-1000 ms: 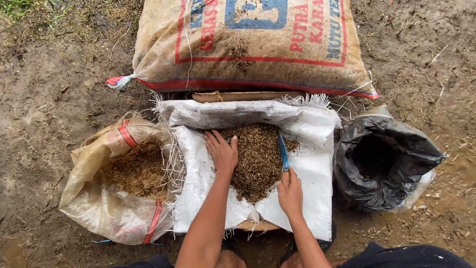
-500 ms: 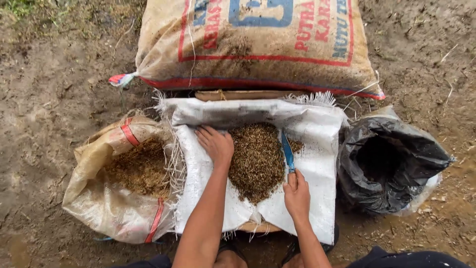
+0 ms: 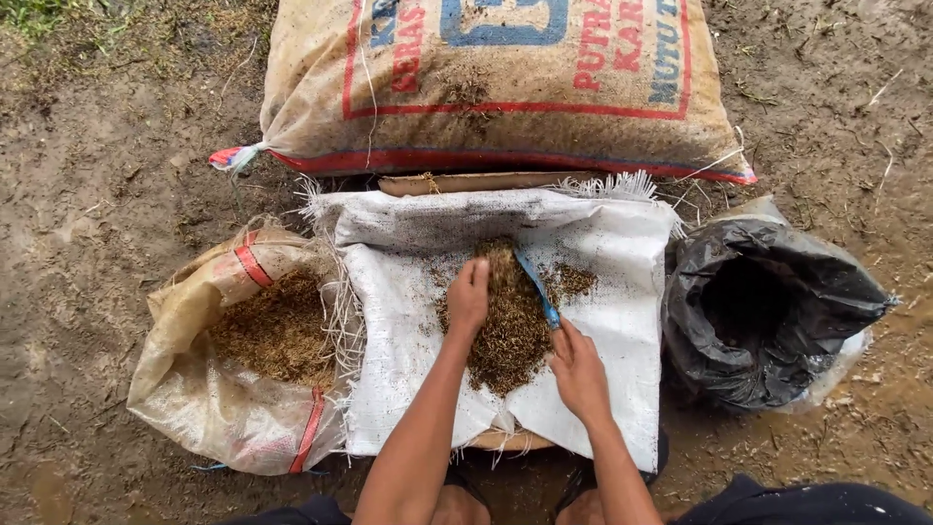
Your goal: Mixing grain in a small container using a hand trowel and hands
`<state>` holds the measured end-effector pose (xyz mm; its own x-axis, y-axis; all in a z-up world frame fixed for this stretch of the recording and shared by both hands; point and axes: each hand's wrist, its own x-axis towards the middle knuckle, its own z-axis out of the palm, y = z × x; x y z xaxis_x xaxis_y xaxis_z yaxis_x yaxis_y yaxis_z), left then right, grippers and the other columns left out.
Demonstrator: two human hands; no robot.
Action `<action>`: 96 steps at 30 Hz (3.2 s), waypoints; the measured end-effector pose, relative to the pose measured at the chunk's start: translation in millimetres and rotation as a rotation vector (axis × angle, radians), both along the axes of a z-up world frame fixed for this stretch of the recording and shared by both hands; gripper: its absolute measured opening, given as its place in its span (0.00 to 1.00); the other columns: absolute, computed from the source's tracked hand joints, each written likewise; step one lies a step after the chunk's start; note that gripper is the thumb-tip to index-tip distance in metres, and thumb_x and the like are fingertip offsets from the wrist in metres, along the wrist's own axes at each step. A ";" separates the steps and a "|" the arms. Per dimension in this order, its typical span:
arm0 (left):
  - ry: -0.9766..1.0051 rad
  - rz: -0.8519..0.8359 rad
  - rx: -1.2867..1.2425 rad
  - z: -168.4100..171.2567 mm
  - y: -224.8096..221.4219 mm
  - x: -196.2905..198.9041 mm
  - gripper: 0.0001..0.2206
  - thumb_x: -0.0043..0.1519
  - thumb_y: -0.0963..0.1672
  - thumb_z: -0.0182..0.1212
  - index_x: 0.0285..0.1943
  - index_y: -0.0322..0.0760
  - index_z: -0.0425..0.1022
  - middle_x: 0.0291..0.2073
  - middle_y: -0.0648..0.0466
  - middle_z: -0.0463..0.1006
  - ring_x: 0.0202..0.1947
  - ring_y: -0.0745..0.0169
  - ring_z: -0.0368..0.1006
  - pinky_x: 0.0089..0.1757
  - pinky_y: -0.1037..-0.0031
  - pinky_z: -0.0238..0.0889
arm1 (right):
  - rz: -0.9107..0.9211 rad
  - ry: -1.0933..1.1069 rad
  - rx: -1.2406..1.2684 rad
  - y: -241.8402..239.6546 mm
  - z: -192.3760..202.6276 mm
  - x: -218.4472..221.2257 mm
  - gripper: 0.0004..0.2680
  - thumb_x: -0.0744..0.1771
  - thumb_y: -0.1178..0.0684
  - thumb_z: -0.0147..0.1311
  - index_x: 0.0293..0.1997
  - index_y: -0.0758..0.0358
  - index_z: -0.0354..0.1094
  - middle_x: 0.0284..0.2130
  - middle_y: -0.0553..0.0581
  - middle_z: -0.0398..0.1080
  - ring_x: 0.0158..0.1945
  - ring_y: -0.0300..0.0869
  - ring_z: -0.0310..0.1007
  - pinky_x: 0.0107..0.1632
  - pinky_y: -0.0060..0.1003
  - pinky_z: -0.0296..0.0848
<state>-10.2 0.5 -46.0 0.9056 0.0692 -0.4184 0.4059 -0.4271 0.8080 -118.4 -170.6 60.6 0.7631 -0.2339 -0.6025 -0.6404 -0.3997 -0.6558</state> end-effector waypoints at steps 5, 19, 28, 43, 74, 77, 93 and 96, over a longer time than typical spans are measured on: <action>-0.211 0.055 0.046 -0.9 11.7 18.8 0.16 0.67 0.53 0.45 0.47 0.42 0.73 0.41 0.55 0.70 0.42 0.62 0.62 0.42 0.64 0.58 | -0.024 0.083 -0.101 -24.2 9.6 -14.5 0.23 0.65 0.53 0.52 0.71 0.46 0.58 0.55 0.53 0.68 0.57 0.47 0.70 0.57 0.46 0.68; -0.036 -0.592 0.281 -0.8 -14.7 28.8 0.40 0.62 0.65 0.29 0.75 0.41 0.57 0.73 0.43 0.61 0.72 0.42 0.55 0.66 0.42 0.47 | -0.070 -0.017 0.101 -12.0 -44.6 -18.8 0.26 0.64 0.52 0.53 0.72 0.49 0.54 0.62 0.57 0.64 0.66 0.47 0.64 0.65 0.45 0.62; -0.059 -0.056 -0.128 28.1 12.0 -19.6 0.22 0.66 0.57 0.43 0.48 0.45 0.79 0.62 0.46 0.78 0.67 0.48 0.69 0.60 0.46 0.64 | 0.018 0.048 0.081 -13.7 15.1 -45.3 0.24 0.64 0.52 0.52 0.71 0.43 0.57 0.57 0.52 0.67 0.63 0.46 0.66 0.61 0.44 0.65; -0.269 -0.075 0.152 44.2 1.4 -77.2 0.21 0.76 0.49 0.38 0.72 0.31 0.59 0.74 0.32 0.49 0.75 0.23 0.40 0.67 0.36 0.37 | 0.191 -0.035 -0.170 6.9 8.1 -56.4 0.21 0.67 0.56 0.50 0.71 0.53 0.57 0.51 0.59 0.68 0.53 0.57 0.74 0.52 0.53 0.75; 0.129 0.371 -0.513 90.6 -34.0 -95.1 0.42 0.72 0.62 0.35 0.80 0.26 0.31 0.77 0.29 0.32 0.78 0.29 0.25 0.72 0.40 0.28 | -0.264 -0.050 0.378 17.9 27.1 -60.9 0.23 0.68 0.57 0.47 0.73 0.67 0.48 0.46 0.71 0.65 0.30 0.46 0.71 0.25 0.37 0.71; 0.052 0.350 -0.391 119.4 -36.2 -88.1 0.41 0.71 0.62 0.28 0.81 0.27 0.39 0.78 0.32 0.40 0.78 0.35 0.34 0.72 0.47 0.32 | -0.086 -0.109 0.214 29.3 39.3 -52.7 0.23 0.68 0.55 0.47 0.73 0.65 0.50 0.48 0.70 0.67 0.36 0.48 0.72 0.34 0.39 0.75; -0.017 -0.019 0.267 43.4 8.4 -52.6 0.39 0.69 0.61 0.34 0.83 0.35 0.38 0.78 0.33 0.41 0.78 0.35 0.39 0.70 0.45 0.39 | -0.150 -0.057 -0.101 -0.4 -32.1 -42.9 0.21 0.69 0.59 0.44 0.73 0.68 0.50 0.50 0.73 0.66 0.38 0.50 0.73 0.34 0.37 0.70; -0.029 0.004 0.256 31.5 2.5 -52.0 0.41 0.68 0.62 0.33 0.82 0.34 0.38 0.78 0.32 0.42 0.78 0.35 0.38 0.70 0.45 0.37 | -0.065 0.017 -0.009 20.2 -40.3 -51.9 0.21 0.69 0.55 0.44 0.73 0.65 0.48 0.54 0.74 0.67 0.51 0.59 0.74 0.46 0.49 0.75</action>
<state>-62.2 3.0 -14.5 0.9163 0.1731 -0.3611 0.3866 -0.6175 0.6850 -170.3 -150.5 20.3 0.7357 -0.2884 -0.6129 -0.6763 -0.3629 -0.6410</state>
